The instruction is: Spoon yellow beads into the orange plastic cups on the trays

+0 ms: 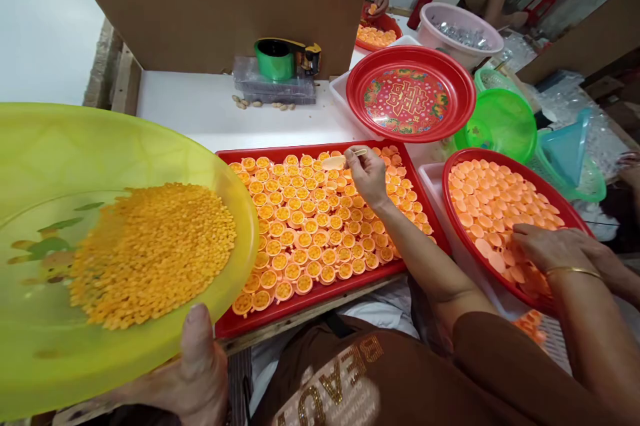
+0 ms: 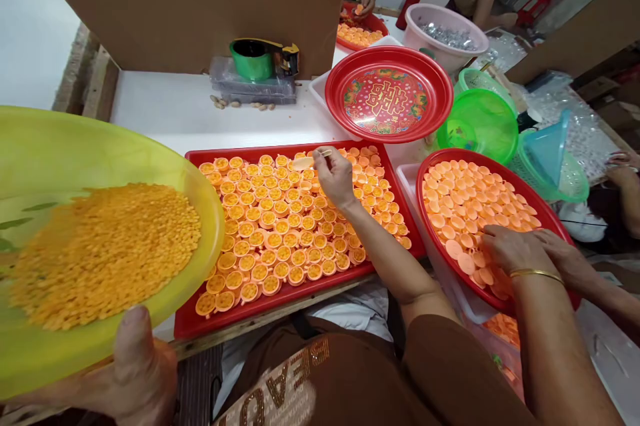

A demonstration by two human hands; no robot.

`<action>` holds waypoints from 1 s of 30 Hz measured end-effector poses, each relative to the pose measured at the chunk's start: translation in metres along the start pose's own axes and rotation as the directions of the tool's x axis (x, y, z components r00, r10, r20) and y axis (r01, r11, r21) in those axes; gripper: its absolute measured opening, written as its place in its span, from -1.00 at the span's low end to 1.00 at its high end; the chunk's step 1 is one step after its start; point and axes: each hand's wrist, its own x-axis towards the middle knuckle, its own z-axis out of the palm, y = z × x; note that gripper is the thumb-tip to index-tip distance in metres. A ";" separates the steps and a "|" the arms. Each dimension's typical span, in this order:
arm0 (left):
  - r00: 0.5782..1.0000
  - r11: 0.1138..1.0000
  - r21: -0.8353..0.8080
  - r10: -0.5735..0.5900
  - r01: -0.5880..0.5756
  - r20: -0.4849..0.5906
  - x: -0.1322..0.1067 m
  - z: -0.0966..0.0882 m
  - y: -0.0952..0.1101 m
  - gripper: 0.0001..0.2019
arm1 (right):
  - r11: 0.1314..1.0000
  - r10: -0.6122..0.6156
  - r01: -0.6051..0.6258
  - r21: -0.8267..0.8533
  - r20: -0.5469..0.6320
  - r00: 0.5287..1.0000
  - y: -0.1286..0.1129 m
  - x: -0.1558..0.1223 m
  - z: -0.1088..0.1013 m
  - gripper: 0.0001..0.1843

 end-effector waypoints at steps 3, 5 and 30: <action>0.999 1.000 0.006 -0.027 0.027 -0.023 -0.004 0.000 -0.002 -0.16 | 0.975 0.087 -0.128 0.180 0.220 0.972 -0.026 -0.014 0.040 -0.73; 0.996 0.996 0.035 -0.083 0.085 -0.044 -0.007 -0.001 -0.002 -0.12 | 0.970 0.037 -0.128 0.206 0.396 0.918 -0.045 -0.029 0.071 -0.75; 1.000 0.995 0.095 -0.027 0.025 0.016 0.000 0.003 0.010 -0.28 | 0.947 0.265 -0.282 0.156 0.119 0.957 0.013 -0.013 -0.022 -0.60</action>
